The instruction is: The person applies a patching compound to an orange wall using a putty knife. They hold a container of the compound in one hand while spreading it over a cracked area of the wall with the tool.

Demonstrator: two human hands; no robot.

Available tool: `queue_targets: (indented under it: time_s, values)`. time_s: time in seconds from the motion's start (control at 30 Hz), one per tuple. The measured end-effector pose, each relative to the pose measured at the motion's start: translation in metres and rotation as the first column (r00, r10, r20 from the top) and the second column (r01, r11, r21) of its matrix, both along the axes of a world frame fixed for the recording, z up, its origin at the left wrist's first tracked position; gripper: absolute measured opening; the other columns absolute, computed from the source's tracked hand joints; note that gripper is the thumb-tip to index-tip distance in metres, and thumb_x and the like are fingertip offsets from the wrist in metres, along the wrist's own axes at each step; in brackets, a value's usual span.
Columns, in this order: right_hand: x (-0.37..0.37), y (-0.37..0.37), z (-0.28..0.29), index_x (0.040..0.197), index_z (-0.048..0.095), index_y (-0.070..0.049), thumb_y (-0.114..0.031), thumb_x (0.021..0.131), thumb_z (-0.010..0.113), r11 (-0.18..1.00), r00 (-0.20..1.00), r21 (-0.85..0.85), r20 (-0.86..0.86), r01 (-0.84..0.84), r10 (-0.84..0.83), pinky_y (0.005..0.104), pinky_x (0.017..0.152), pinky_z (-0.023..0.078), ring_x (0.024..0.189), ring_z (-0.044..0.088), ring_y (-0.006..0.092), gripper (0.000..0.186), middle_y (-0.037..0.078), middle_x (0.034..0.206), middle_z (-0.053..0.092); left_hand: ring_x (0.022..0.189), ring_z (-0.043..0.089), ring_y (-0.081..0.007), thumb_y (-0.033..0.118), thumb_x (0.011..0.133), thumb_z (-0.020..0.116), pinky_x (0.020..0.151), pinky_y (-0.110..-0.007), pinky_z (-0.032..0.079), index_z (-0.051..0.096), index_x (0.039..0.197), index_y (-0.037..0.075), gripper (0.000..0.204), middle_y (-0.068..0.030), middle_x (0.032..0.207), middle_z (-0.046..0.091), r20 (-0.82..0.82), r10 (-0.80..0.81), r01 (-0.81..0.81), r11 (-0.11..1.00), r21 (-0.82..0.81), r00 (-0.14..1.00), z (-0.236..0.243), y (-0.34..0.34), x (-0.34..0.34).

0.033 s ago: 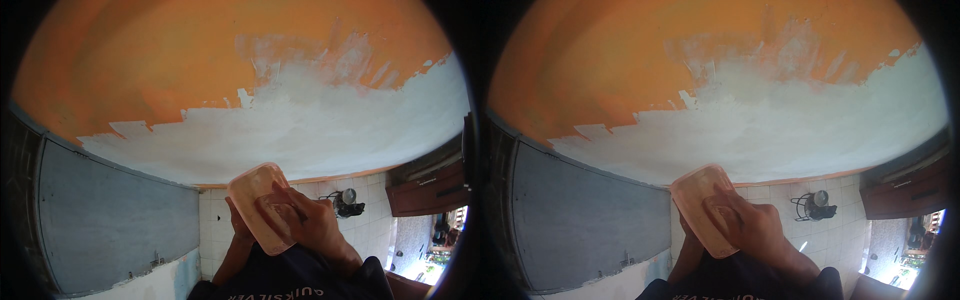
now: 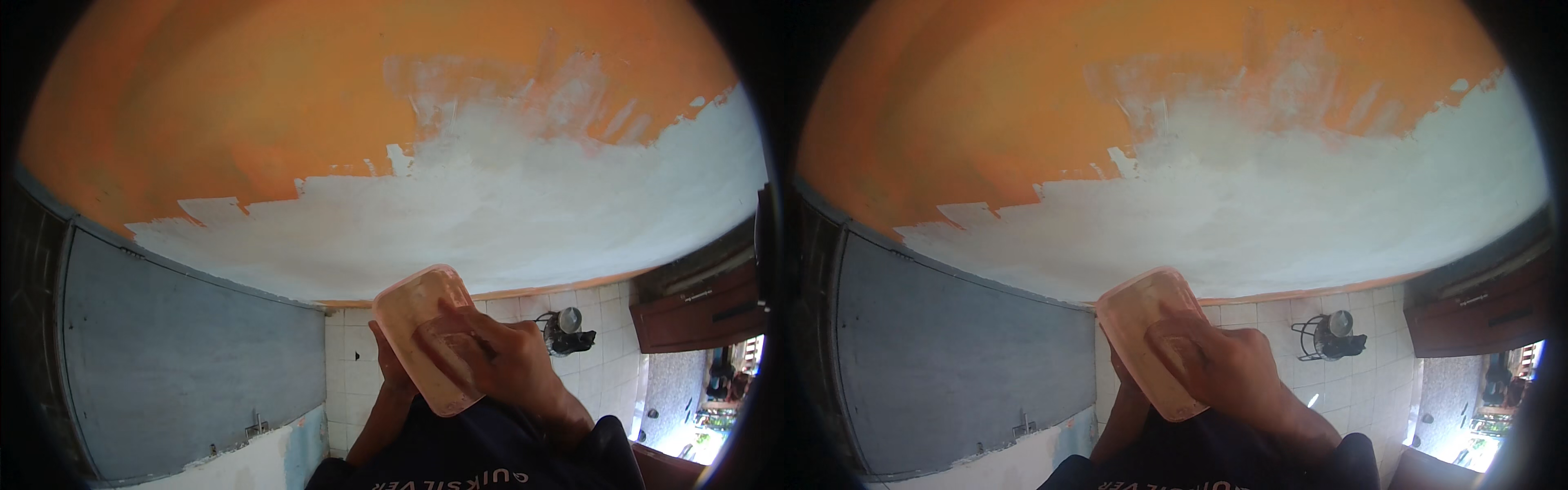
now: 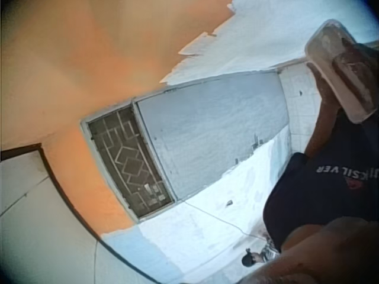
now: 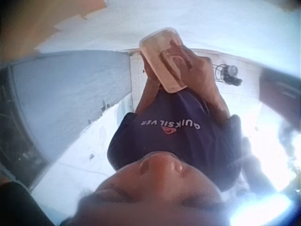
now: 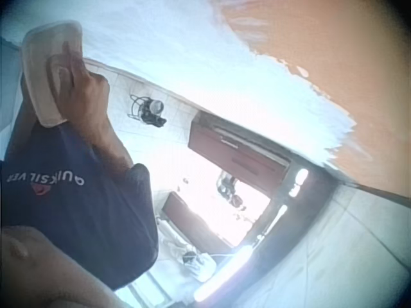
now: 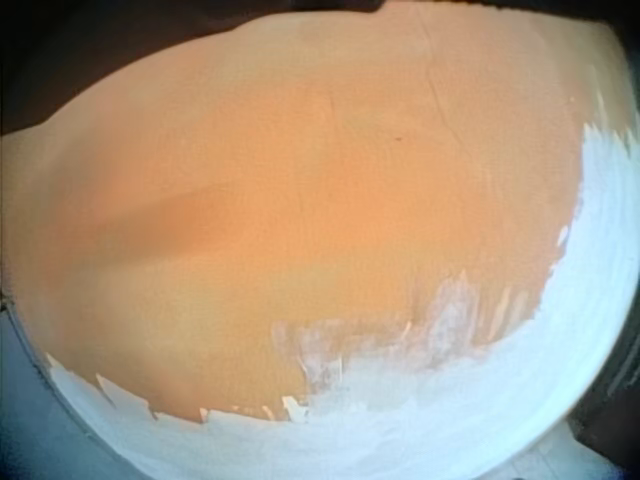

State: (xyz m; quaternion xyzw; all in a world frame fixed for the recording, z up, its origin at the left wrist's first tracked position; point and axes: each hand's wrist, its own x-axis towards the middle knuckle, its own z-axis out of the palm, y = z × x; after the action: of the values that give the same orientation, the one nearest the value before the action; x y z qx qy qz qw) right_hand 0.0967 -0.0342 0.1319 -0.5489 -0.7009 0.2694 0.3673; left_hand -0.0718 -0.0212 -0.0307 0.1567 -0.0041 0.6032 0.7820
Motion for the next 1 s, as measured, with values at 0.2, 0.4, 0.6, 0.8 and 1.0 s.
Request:
queue_targets:
  time_s: [0.2,0.4,0.6,0.8,1.0]
  values:
    - [0.003,0.021,0.004,0.113,0.071,-0.007,-0.012,0.083,0.069,0.980,0.969,-0.034,0.141,-0.198,0.201,0.0376,0.048,0.050,0.048,0.063,0.0307,0.031,0.014,0.061,0.063,0.127,0.054,-0.0310,0.061,0.104,0.030,0.105,-0.045,0.049,0.032,0.152,0.009,0.071,-0.0163,0.143,0.049,-0.081,-0.023,0.014,0.993,-0.116,0.996,0.013,-0.002,0.006]
    - [-0.007,0.037,0.005,0.106,0.069,-0.009,-0.019,0.083,0.070,0.934,0.855,-0.083,0.380,-0.349,0.353,0.0410,0.047,0.048,0.049,0.063,0.0319,0.025,0.010,0.059,0.063,0.131,0.050,-0.0311,0.070,0.100,0.021,0.107,-0.047,0.046,0.029,0.153,0.010,0.081,-0.0154,0.145,0.046,-0.156,-0.040,0.007,0.979,-0.204,0.987,0.013,-0.003,0.003]
    - [-0.008,0.051,0.013,0.115,0.066,-0.009,-0.017,0.083,0.071,0.957,0.858,0.016,0.448,-0.289,0.251,0.0397,0.047,0.049,0.051,0.064,0.0314,0.033,0.011,0.063,0.065,0.135,0.046,-0.0294,0.070,0.100,0.022,0.111,-0.047,0.040,0.029,0.153,0.010,0.080,-0.0136,0.147,0.044,-0.373,0.017,-0.085,0.982,-0.167,0.928,0.035,0.001,0.009]
    - [-0.006,0.040,0.011,0.114,0.067,0.001,-0.009,0.082,0.071,0.981,0.988,0.178,0.149,-0.073,0.046,0.0366,0.049,0.053,0.053,0.068,0.0281,0.034,0.016,0.064,0.067,0.135,0.046,-0.0296,0.067,0.101,0.022,0.111,-0.046,0.040,0.029,0.154,0.011,0.077,-0.0133,0.149,0.043,-0.089,0.006,-0.013,0.996,-0.086,0.996,0.027,0.004,0.008]
    - [-0.014,0.021,-0.010,0.112,0.066,0.005,-0.007,0.084,0.070,0.995,0.990,0.086,0.130,0.050,-0.061,0.0352,0.048,0.053,0.053,0.069,0.0290,0.031,0.018,0.064,0.066,0.131,0.049,-0.0294,0.062,0.104,0.023,0.110,-0.045,0.043,0.032,0.152,0.011,0.071,-0.0131,0.146,0.046,-0.143,0.055,-0.071,0.991,-0.110,0.988,0.022,0.003,0.005]
